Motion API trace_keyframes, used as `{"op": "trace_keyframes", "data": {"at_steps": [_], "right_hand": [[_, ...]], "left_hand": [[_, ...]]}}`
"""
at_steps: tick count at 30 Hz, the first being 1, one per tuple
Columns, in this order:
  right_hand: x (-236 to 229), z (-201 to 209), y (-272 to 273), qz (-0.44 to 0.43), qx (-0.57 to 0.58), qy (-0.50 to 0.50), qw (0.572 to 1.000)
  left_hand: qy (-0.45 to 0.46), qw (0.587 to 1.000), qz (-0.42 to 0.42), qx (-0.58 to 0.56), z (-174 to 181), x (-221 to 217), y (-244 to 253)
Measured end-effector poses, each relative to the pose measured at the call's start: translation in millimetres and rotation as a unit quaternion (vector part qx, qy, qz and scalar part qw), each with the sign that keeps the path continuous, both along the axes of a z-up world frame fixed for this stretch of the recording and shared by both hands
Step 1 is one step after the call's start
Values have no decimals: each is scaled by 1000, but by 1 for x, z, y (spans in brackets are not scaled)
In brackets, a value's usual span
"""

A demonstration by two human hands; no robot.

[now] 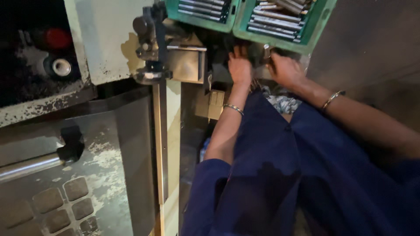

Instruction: The person repeatedly picks up cylindrical metal rods from a green bin, places them into a machine fixture, and then removes them. The person also wipes the machine's metal surface with their hand.

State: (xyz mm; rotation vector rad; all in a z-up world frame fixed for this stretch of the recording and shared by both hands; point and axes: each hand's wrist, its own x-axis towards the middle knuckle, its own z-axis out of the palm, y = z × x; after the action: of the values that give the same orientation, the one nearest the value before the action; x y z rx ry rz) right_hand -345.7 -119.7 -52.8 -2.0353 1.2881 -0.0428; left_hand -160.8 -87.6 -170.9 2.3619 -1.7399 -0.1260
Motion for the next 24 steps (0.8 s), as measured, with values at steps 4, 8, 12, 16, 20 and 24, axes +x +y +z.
{"op": "trace_keyframes", "data": {"at_steps": [4, 8, 12, 16, 20, 24], "right_hand": [[-11, 9, -14, 47, 5, -26, 999], [-15, 18, -21, 81, 19, -40, 996], [-20, 25, -21, 82, 36, -59, 994], [-21, 34, -27, 94, 29, -54, 994], [-27, 35, -26, 113, 13, -60, 992], [-31, 33, -27, 127, -13, -66, 990]], "left_hand": [[17, 994, 36, 103, 0, -1, -11], [-20, 998, 28, 57, -10, -2, -12], [-19, 997, 19, 66, -26, -2, -6], [39, 991, 58, 115, -36, 0, -10], [28, 992, 66, 105, -44, -4, -9], [45, 996, 41, 62, -45, 5, 3]]}}
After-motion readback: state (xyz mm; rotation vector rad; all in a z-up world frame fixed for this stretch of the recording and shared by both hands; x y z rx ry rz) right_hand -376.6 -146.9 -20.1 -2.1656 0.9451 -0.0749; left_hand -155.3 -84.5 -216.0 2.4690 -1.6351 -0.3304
